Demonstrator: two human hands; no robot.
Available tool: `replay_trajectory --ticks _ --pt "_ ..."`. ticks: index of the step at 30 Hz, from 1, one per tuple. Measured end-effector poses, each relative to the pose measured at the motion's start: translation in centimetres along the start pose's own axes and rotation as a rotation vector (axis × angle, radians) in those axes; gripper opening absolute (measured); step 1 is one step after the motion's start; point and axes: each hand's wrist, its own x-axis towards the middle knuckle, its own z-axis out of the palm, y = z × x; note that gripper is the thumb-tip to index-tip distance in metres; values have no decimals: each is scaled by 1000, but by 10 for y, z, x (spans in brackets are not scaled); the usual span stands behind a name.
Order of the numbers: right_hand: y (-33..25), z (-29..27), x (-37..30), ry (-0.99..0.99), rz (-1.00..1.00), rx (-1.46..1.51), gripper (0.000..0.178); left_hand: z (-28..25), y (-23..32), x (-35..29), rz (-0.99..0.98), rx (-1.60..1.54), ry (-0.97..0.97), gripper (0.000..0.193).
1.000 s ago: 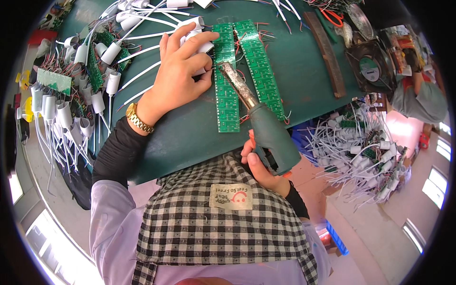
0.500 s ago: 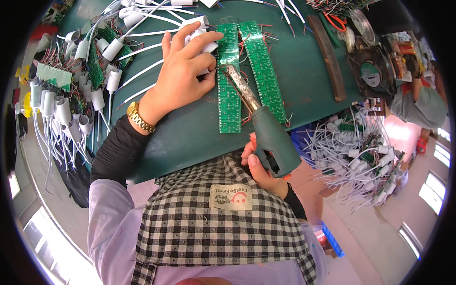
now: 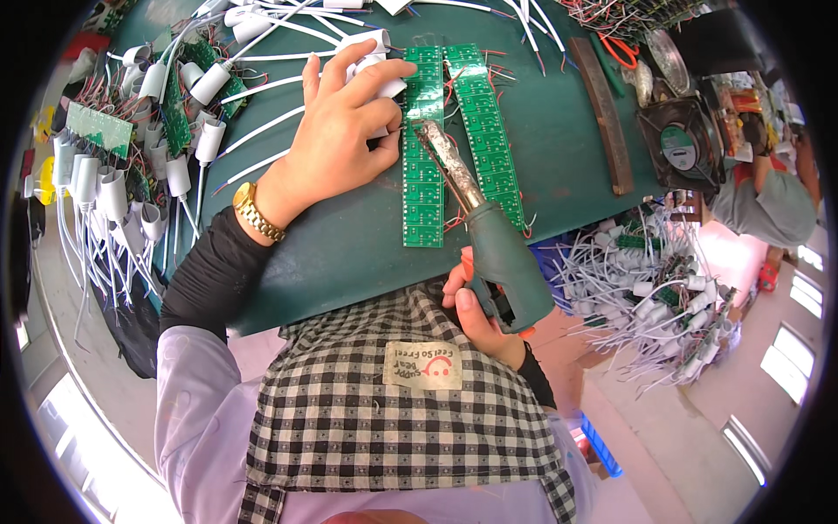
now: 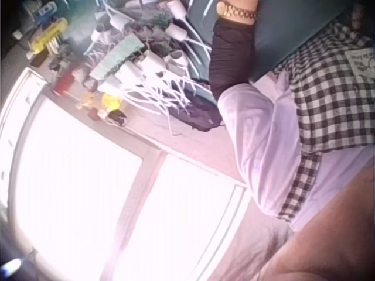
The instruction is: The person assembles electronic components, wires, and connectors onto green circuit boards using a soldering iron.
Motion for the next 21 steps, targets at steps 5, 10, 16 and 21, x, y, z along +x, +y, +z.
replay_trajectory --ticks 5,10,16,21 --pt "-1 1 1 -12 76 -17 40 0 0 -1 -5 3 4 8" --pt "2 -4 -2 -37 30 -22 45 3 2 -1 -17 -27 24 17" --pt "-10 -1 2 -42 51 -15 46 3 0 -1 -17 -34 32 17" --pt "-5 1 3 -46 14 -14 45 3 -1 -2 -9 -33 35 17"
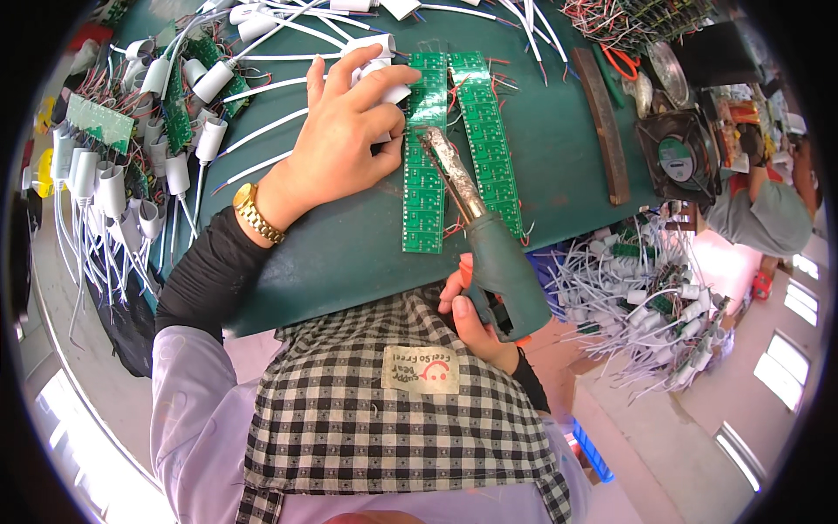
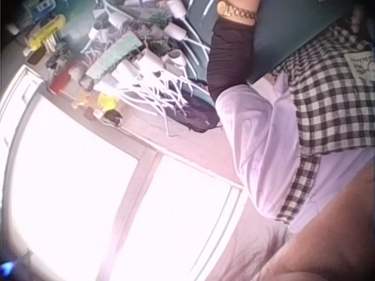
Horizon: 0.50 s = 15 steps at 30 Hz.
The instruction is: The person assembles electronic components, wires, and connectors onto green circuit boards using a soldering iron.
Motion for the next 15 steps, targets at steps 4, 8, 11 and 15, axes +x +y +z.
replay_trajectory --ticks 4,8,11,15 --pt "14 1 -4 82 -80 129 43 -2 1 1 0 10 -5 17" --pt "22 7 5 149 -169 285 44 -3 2 0 -2 -6 -21 16" --pt "18 18 24 149 -209 465 45 -6 4 2 11 21 -47 7" --pt "11 42 46 154 -259 729 46 -4 4 1 2 15 -41 9"
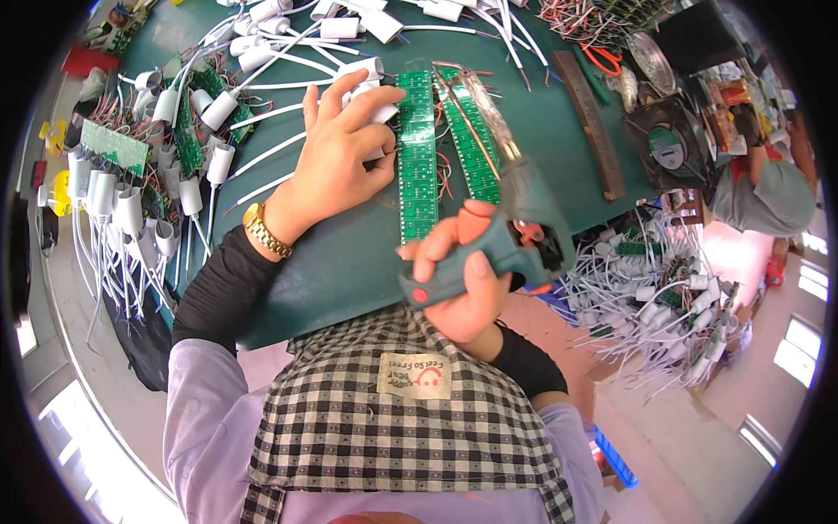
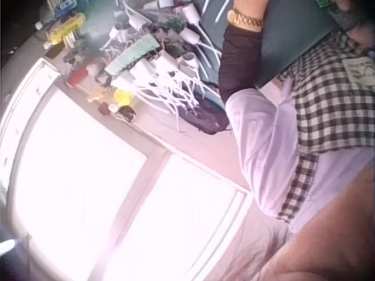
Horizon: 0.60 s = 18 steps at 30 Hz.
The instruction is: The person assembles electronic components, wires, and connectors onto green circuit boards using a soldering iron.
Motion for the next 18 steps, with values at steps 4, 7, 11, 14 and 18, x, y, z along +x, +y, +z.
replay_trajectory --ticks 4,7,11,14,18 --pt "19 8 8 9 -17 119 46 -1 2 0 -5 6 -1 11" --pt "24 5 6 14 -15 107 46 -1 1 0 -6 13 -4 12" --pt "23 -1 3 50 -64 91 48 -2 -4 -2 20 10 -27 18" --pt "23 -7 3 54 -149 74 50 -9 -4 5 115 -40 -64 22" --pt "14 -20 -8 75 -173 17 53 -18 -5 8 250 -42 -72 33"
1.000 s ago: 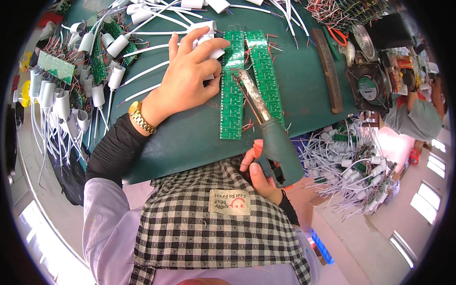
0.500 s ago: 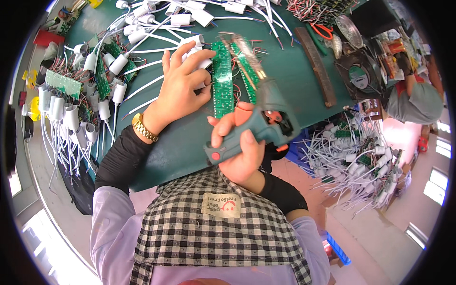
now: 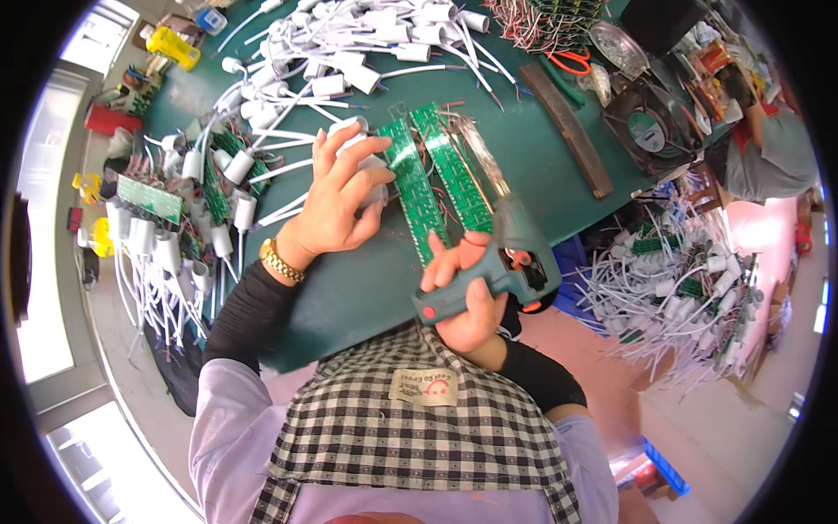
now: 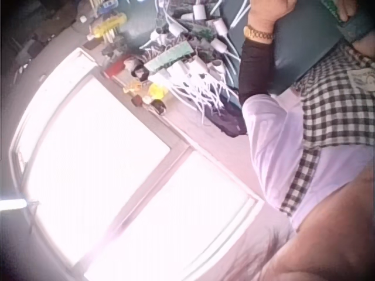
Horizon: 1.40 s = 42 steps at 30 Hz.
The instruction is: The person assembles electronic components, wires, and connectors onto green circuit boards using a soldering iron.
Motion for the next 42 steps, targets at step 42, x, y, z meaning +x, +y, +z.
replay_trajectory --ticks 42 --pt "-4 -4 0 -65 -15 -50 53 0 43 -22 -114 -164 -243 28"
